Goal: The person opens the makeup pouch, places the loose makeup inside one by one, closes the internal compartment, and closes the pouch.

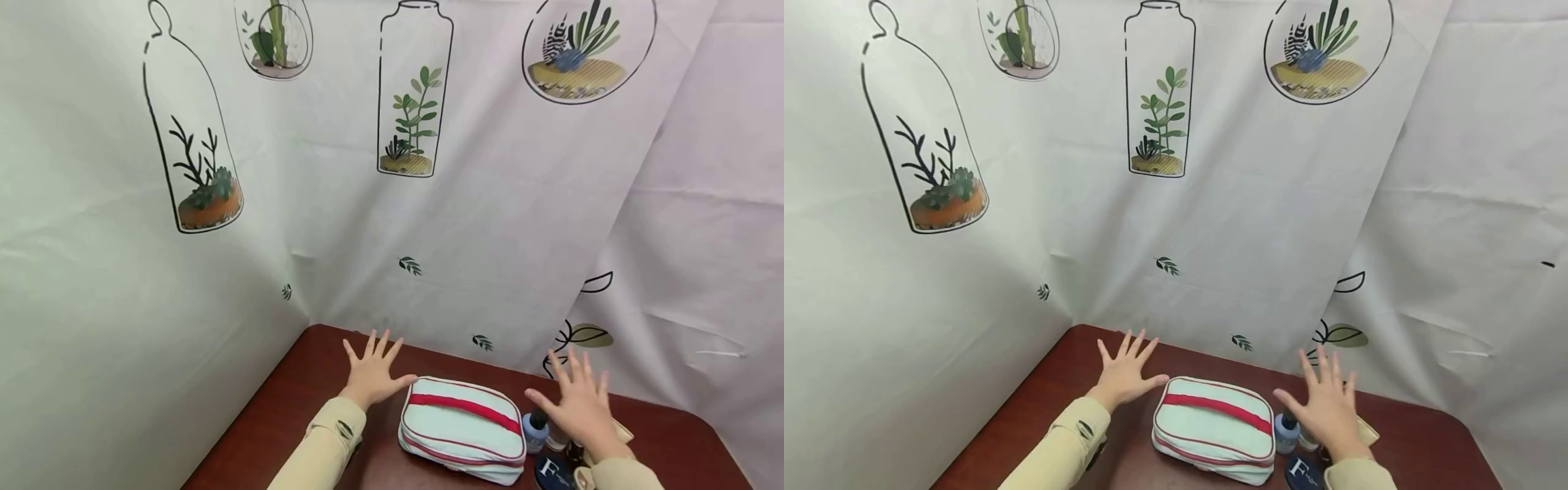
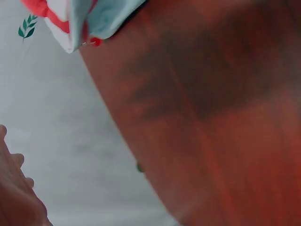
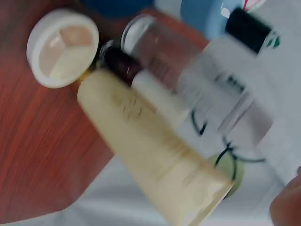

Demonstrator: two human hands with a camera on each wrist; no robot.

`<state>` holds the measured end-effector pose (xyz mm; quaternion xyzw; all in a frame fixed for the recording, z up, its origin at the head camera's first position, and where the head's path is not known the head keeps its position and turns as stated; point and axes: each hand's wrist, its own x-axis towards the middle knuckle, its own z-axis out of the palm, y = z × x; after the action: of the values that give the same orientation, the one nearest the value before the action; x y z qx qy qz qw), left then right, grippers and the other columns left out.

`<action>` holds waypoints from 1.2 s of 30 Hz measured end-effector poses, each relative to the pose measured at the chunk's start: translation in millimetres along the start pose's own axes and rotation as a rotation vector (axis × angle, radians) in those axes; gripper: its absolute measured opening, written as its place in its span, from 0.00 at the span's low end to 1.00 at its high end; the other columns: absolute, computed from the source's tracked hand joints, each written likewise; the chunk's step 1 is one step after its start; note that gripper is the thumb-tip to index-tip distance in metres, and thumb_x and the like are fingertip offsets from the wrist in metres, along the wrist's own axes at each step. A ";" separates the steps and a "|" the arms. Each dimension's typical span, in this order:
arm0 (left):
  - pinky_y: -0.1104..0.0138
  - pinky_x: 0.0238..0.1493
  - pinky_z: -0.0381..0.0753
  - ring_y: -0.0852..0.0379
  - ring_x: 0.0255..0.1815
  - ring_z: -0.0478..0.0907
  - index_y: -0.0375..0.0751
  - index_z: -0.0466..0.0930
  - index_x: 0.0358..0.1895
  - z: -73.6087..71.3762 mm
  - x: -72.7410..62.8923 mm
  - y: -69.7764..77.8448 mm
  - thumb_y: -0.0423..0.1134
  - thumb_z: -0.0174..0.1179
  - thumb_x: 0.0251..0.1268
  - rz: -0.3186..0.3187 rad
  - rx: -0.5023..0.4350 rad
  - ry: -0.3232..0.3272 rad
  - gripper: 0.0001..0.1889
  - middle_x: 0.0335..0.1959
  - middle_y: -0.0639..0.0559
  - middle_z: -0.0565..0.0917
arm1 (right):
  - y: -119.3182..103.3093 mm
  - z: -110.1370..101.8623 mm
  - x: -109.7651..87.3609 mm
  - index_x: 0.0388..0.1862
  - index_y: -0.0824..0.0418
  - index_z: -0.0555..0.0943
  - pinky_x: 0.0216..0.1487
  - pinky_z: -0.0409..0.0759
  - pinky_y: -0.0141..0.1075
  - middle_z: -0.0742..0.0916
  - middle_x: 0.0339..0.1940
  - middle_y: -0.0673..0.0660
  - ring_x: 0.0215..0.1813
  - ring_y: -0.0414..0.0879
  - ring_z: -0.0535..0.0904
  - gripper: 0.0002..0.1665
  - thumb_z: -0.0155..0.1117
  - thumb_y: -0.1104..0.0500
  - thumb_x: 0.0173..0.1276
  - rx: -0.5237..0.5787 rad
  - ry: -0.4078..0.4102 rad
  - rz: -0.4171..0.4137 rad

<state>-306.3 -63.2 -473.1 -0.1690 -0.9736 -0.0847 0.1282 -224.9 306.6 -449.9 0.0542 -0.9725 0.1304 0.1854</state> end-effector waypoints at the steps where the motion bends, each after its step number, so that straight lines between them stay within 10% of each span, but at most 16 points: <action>1: 0.30 0.55 0.32 0.43 0.72 0.45 0.58 0.57 0.71 2.7 -2.8 -1.7 0.74 0.44 0.54 0.015 -0.026 -0.005 0.42 0.71 0.48 0.57 | -5.2 4.1 -1.4 0.75 0.54 0.49 0.62 0.21 0.57 0.48 0.73 0.67 0.72 0.65 0.33 0.54 0.58 0.32 0.58 0.013 0.021 -0.052; 8: 0.46 0.54 0.67 0.45 0.55 0.73 0.41 0.72 0.58 32.4 -20.3 -9.4 0.37 0.54 0.65 0.042 -0.403 -0.179 0.18 0.52 0.43 0.78 | -43.6 46.7 -20.1 0.67 0.59 0.67 0.59 0.59 0.61 0.67 0.67 0.62 0.64 0.63 0.63 0.55 0.71 0.33 0.43 0.202 -0.034 -0.315; 15: 0.48 0.54 0.68 0.39 0.57 0.70 0.33 0.72 0.55 63.0 -14.3 -2.1 0.26 0.53 0.63 -0.031 -0.694 -0.265 0.16 0.52 0.38 0.75 | -54.6 72.5 -26.9 0.65 0.65 0.66 0.47 0.66 0.65 0.74 0.57 0.64 0.57 0.63 0.69 0.62 0.69 0.29 0.38 0.247 -0.293 -0.270; 27: 0.46 0.57 0.64 0.38 0.61 0.65 0.37 0.69 0.62 86.0 7.4 3.2 0.28 0.55 0.62 -0.019 -0.902 -0.326 0.23 0.58 0.39 0.72 | -55.3 88.2 -29.7 0.63 0.64 0.69 0.43 0.68 0.45 0.75 0.45 0.50 0.45 0.46 0.68 0.50 0.69 0.36 0.47 0.338 -0.262 -0.269; 36: 0.46 0.55 0.66 0.37 0.58 0.68 0.30 0.72 0.56 87.6 17.3 9.6 0.31 0.49 0.68 -0.039 -0.838 -0.254 0.16 0.54 0.36 0.75 | -51.7 92.5 -27.4 0.62 0.60 0.71 0.42 0.68 0.43 0.76 0.44 0.49 0.45 0.44 0.68 0.47 0.69 0.37 0.48 0.337 -0.236 -0.267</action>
<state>-338.1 -30.7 -550.6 -0.1972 -0.8660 -0.4535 -0.0739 -223.6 233.2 -531.1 0.2275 -0.9361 0.2579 0.0742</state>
